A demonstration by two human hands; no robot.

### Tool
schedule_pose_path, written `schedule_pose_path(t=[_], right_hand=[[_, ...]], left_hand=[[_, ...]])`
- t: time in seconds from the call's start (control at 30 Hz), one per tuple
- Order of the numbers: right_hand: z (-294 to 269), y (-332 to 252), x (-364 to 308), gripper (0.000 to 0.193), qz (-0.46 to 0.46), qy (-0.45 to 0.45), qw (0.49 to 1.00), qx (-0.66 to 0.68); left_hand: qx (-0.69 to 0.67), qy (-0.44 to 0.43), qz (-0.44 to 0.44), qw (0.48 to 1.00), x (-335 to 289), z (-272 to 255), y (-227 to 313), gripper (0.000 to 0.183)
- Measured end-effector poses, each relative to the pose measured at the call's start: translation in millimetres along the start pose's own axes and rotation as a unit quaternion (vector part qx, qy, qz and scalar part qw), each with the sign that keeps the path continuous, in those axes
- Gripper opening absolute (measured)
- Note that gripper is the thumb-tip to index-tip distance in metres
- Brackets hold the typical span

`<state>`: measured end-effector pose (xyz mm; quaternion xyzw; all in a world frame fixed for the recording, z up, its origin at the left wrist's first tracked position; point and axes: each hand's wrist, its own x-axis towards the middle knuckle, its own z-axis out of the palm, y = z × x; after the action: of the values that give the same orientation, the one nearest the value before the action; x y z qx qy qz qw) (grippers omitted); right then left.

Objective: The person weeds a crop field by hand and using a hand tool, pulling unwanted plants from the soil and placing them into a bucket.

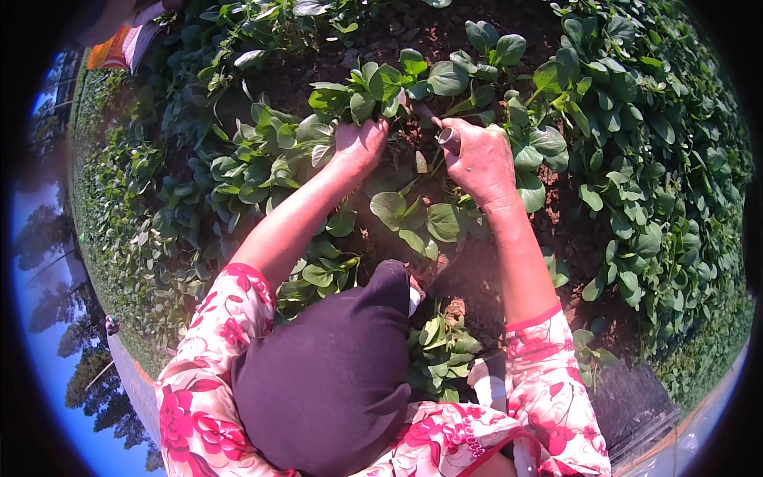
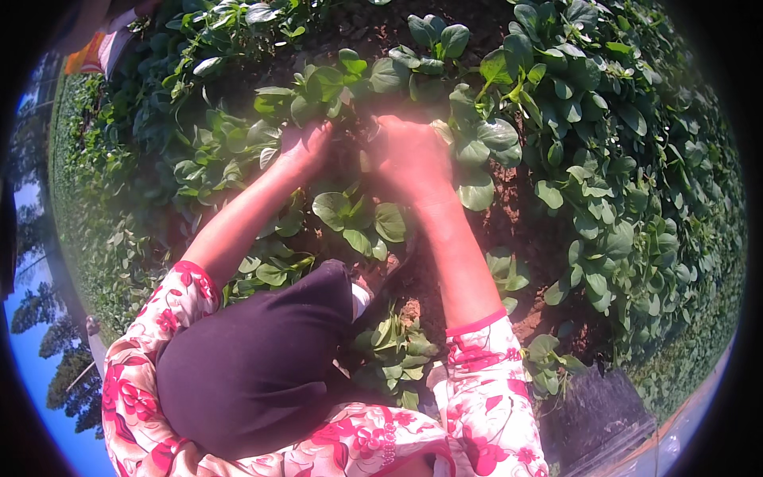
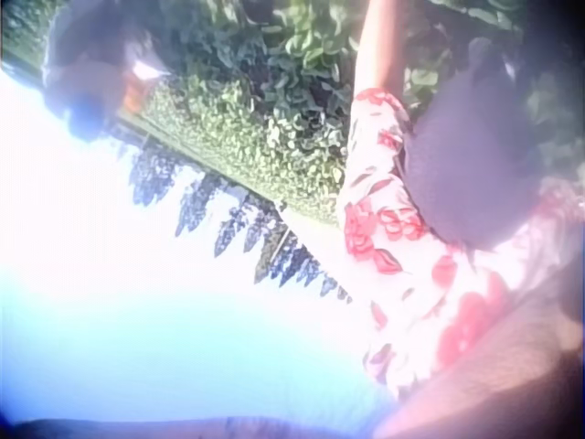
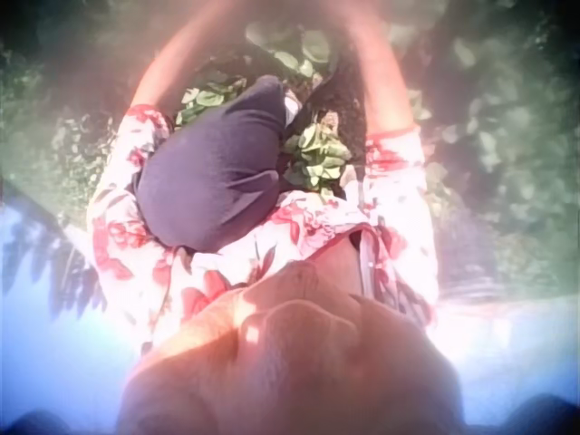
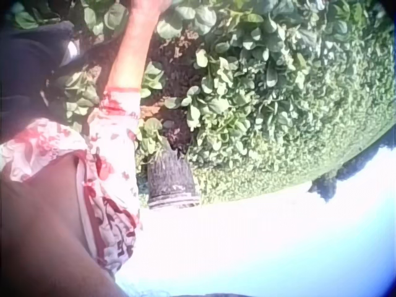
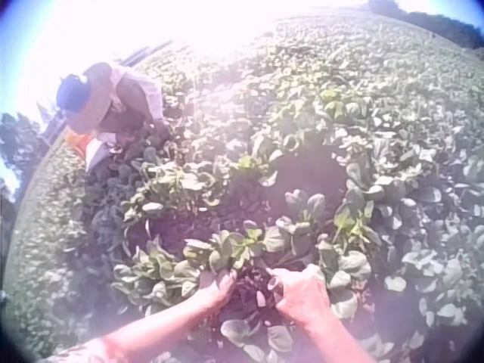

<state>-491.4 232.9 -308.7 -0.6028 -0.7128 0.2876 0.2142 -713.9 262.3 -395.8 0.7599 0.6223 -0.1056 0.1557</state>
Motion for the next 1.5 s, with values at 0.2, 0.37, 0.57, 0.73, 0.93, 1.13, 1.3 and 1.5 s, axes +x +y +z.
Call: schedule_pose_path(t=[0.2, 0.37, 0.57, 0.73, 0.93, 1.13, 1.3, 1.5], right_hand=[[-3.4, 4.0, -17.2, 0.031, 0.028, -0.034, 0.999, 0.000], [-2.3, 2.5, -18.6, 0.031, 0.020, -0.043, 0.999, 0.000], [-5.8, -1.9, -8.3, 0.032, 0.042, -0.028, 0.999, -0.013], [-5.3, 3.2, -9.8, 0.030, 0.026, -0.038, 0.999, -0.027], [-4.0, 2.7, -14.0, 0.029, 0.037, -0.048, 0.998, -0.014], [-7.0, 1.2, -16.3, 0.028, 0.040, -0.052, 0.998, -0.012], [-4.6, 5.3, -17.1, 0.026, 0.037, -0.038, 0.998, -0.019], [-3.0, 9.8, -19.1, 0.026, 0.037, -0.035, 0.999, -0.005]], left_hand=[[0.135, 0.178, 0.111, 0.968, 2.8, 11.9, -9.8, 0.037], [0.133, 0.164, 0.075, 0.975, 5.0, 8.0, -5.9, 0.035], [0.069, 0.122, 0.054, 0.989, 20.6, 0.7, 1.4, 0.024], [0.065, 0.104, 0.052, 0.991, 22.1, -0.3, 1.3, 0.011], [-0.211, 0.205, -0.017, 0.956, 16.2, 8.5, -2.0, 0.016], [0.080, 0.088, 0.041, 0.992, 24.5, 10.1, -7.4, 0.019], [0.013, 0.194, 0.049, 0.980, 21.3, 22.2, -9.0, 0.016], [0.074, 0.169, 0.110, 0.977, 17.0, 22.5, -13.2, 0.013]])
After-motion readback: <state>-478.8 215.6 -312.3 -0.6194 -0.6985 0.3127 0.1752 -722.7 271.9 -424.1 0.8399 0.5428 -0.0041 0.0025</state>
